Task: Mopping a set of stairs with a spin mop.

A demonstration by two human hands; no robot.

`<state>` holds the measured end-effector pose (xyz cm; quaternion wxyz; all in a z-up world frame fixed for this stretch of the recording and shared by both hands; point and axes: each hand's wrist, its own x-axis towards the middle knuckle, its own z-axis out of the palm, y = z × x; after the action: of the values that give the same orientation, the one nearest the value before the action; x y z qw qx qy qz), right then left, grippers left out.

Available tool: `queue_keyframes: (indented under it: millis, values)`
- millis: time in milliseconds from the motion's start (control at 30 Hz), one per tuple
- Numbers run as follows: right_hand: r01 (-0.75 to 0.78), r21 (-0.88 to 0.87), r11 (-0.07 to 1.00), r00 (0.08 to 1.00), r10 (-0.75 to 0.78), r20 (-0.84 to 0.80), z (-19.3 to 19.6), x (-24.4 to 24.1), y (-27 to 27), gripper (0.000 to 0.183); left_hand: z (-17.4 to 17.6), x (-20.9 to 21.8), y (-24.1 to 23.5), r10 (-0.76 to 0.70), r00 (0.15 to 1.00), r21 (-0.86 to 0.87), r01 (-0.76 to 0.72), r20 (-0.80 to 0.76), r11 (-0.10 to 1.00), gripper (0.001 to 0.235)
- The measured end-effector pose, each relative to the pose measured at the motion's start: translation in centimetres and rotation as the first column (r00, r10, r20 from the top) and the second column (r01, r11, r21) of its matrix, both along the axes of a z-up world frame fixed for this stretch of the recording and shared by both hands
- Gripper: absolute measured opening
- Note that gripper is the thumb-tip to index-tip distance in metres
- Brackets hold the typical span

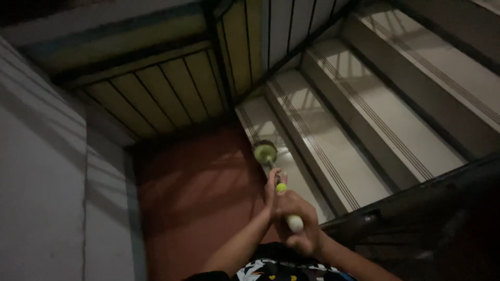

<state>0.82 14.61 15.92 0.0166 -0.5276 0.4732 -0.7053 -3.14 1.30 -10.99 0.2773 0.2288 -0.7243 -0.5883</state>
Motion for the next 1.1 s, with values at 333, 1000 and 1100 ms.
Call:
queue_keyframes:
  millis: [333, 1000, 1100]
  values:
    - [0.275, 0.074, 0.959, 0.955, -0.281, 0.097, -2.6, -2.6, -0.7, 0.028, -4.8, -4.9, -2.6, -0.135, 0.990, -0.221, 0.138, 0.027, 0.965, 0.042]
    - [0.263, 0.288, 0.921, 0.956, -0.289, 0.052, -11.8, -3.9, -6.3, 0.024, -1.5, -3.7, -11.3, -0.449, 0.894, -0.510, 0.395, 0.019, 0.764, 0.063]
    - [0.291, 0.283, 0.914, 0.952, -0.305, 0.007, -11.9, -2.3, -5.9, 0.023, 1.5, -2.1, -9.8, -0.418, 0.900, -0.233, 0.435, 0.123, 0.870, 0.045]
